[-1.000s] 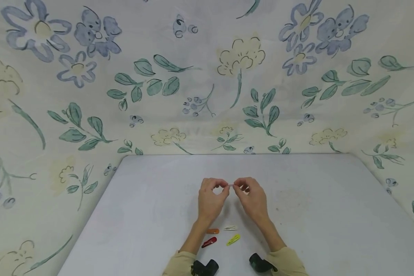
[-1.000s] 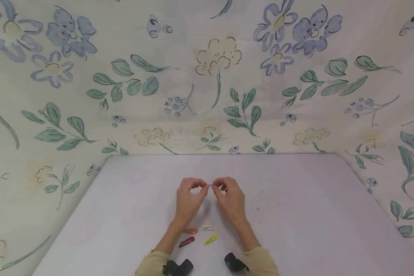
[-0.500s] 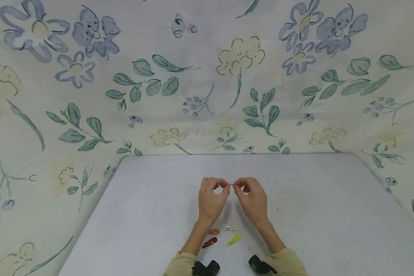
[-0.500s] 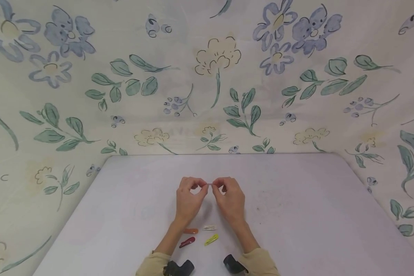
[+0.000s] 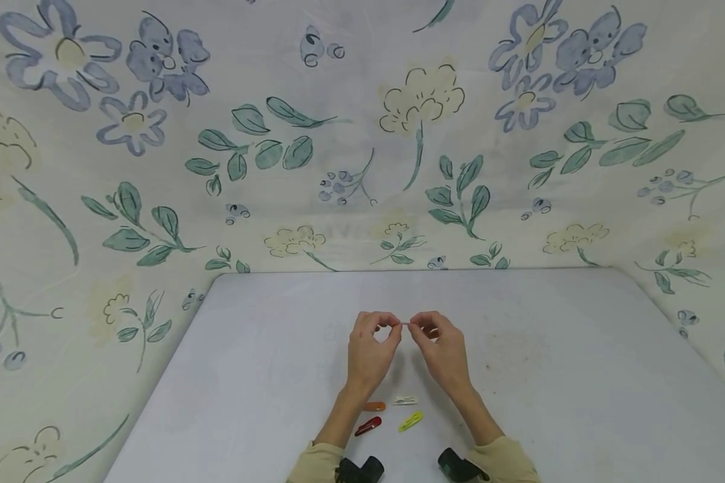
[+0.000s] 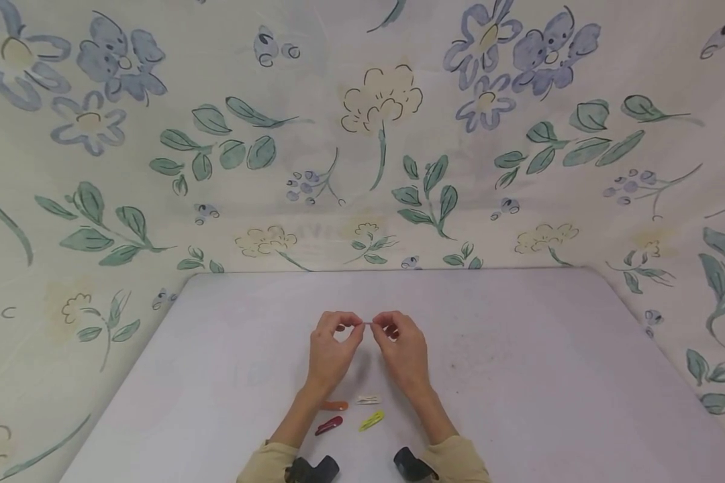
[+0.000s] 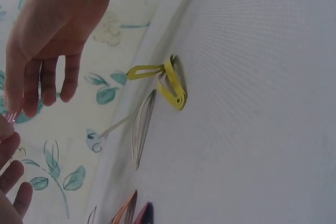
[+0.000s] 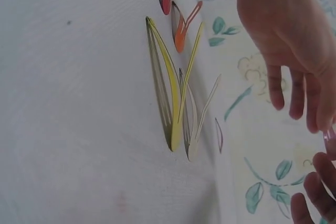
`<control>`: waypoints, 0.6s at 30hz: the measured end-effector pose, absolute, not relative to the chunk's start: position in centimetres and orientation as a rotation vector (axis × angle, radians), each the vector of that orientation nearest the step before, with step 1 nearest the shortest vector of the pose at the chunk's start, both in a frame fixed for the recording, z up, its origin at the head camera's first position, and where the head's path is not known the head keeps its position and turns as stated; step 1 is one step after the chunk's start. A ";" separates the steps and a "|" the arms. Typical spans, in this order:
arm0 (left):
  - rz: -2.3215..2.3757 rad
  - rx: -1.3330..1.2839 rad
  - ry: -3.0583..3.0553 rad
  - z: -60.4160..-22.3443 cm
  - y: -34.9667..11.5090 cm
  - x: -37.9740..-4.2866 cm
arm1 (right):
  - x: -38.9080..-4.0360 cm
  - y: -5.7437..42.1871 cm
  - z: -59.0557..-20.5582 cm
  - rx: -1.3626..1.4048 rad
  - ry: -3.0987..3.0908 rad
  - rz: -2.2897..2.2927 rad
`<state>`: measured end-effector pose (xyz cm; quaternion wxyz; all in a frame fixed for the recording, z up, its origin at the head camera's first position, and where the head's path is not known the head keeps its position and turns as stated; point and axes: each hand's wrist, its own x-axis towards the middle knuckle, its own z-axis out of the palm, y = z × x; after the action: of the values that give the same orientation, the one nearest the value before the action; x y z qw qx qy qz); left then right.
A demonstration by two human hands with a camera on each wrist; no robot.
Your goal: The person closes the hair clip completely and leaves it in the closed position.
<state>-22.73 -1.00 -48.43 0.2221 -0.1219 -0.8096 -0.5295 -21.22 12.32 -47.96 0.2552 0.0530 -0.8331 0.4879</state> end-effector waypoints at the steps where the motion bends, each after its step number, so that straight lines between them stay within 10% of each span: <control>1: -1.463 -0.336 -2.238 -48.4 -1.0 -22.8 | -21.2 12.3 -47.9 0.143 -2.267 1.335; 18: -1.495 -0.406 -2.212 -48.4 -1.7 -23.0 | -21.6 13.4 -47.4 0.123 -2.311 1.662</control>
<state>-23.03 -1.71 -48.40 0.2186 -0.1466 -0.7992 -0.5403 -21.59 13.44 -47.41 0.1455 0.0426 -0.8025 0.5770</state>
